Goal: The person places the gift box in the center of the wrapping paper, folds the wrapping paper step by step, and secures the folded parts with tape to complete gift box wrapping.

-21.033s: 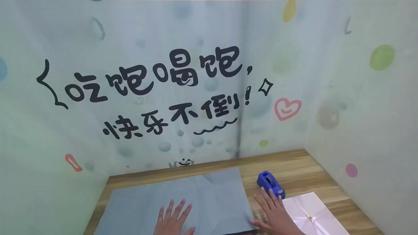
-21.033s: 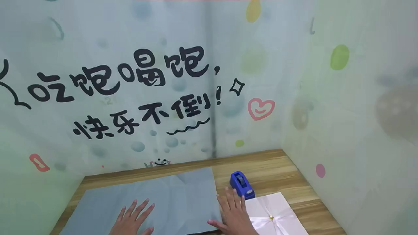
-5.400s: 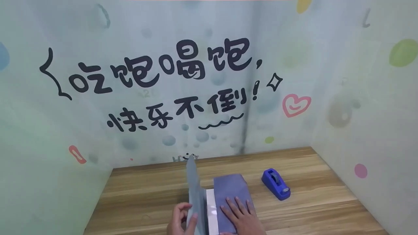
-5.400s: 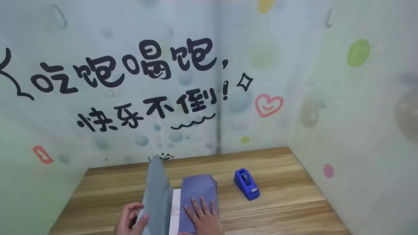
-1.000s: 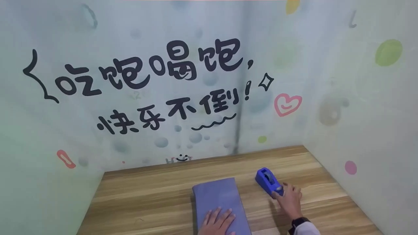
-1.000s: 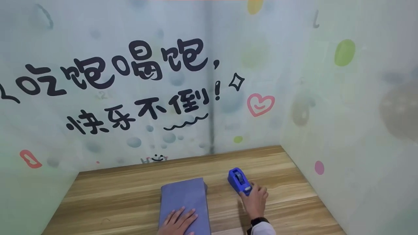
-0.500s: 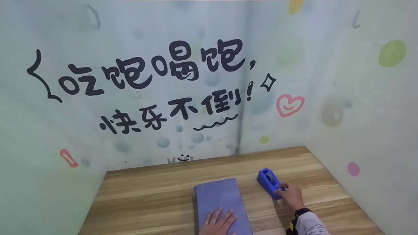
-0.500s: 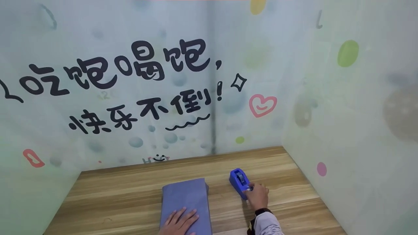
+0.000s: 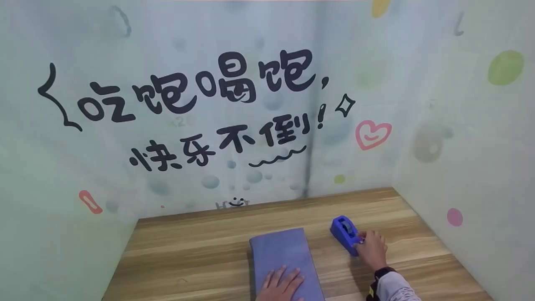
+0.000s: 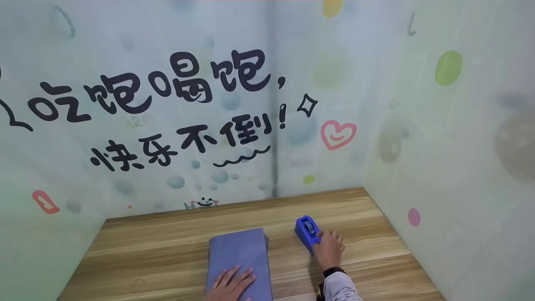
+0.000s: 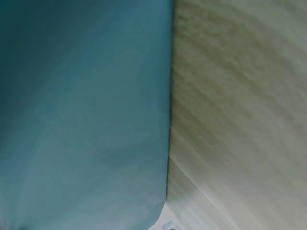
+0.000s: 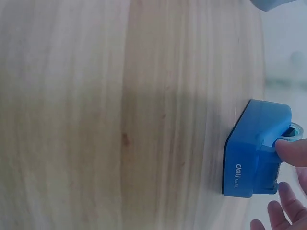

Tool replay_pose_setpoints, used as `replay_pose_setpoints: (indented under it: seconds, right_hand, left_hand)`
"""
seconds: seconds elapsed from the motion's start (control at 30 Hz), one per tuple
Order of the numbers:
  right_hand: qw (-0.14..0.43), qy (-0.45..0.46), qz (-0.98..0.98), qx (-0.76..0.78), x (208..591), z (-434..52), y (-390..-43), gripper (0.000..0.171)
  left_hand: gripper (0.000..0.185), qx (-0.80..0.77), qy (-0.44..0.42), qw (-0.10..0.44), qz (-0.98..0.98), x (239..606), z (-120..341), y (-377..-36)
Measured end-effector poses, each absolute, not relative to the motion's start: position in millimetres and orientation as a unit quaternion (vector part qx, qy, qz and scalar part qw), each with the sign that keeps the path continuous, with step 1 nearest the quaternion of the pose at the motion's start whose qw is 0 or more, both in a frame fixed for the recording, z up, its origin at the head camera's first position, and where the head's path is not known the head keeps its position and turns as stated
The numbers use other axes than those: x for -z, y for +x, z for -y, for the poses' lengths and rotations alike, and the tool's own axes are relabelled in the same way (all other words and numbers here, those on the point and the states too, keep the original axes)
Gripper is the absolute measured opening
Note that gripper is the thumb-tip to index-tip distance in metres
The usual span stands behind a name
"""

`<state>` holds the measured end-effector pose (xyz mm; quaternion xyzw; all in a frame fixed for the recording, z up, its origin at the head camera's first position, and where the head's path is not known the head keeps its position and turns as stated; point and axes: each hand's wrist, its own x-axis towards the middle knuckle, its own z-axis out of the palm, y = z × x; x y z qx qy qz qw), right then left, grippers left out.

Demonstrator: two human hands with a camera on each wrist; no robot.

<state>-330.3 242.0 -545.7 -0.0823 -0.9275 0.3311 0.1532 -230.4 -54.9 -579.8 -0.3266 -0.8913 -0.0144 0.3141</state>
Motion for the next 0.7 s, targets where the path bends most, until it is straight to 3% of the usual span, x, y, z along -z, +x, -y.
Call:
replay_pose_setpoints:
  seconds: [0.33, 0.57, 0.7]
  right_hand:
    - [0.111, -0.096, 0.896, -0.418, 520.3, -251.0, -338.5, 0.025]
    - [0.057, -0.167, 0.821, -0.544, 517.4, -253.5, -338.9, 0.066]
    - [0.034, -0.183, 0.758, -0.625, 519.7, -255.0, -337.3, 0.069]
  left_hand:
    - [0.045, 0.03, -0.324, 0.248, 0.912, 573.1, 54.3, -227.4]
    - [0.049, 0.04, -0.322, 0.194, 0.926, 568.2, 54.2, -226.6]
    - [0.049, 0.046, -0.323, 0.191, 0.926, 568.0, 54.0, -226.9]
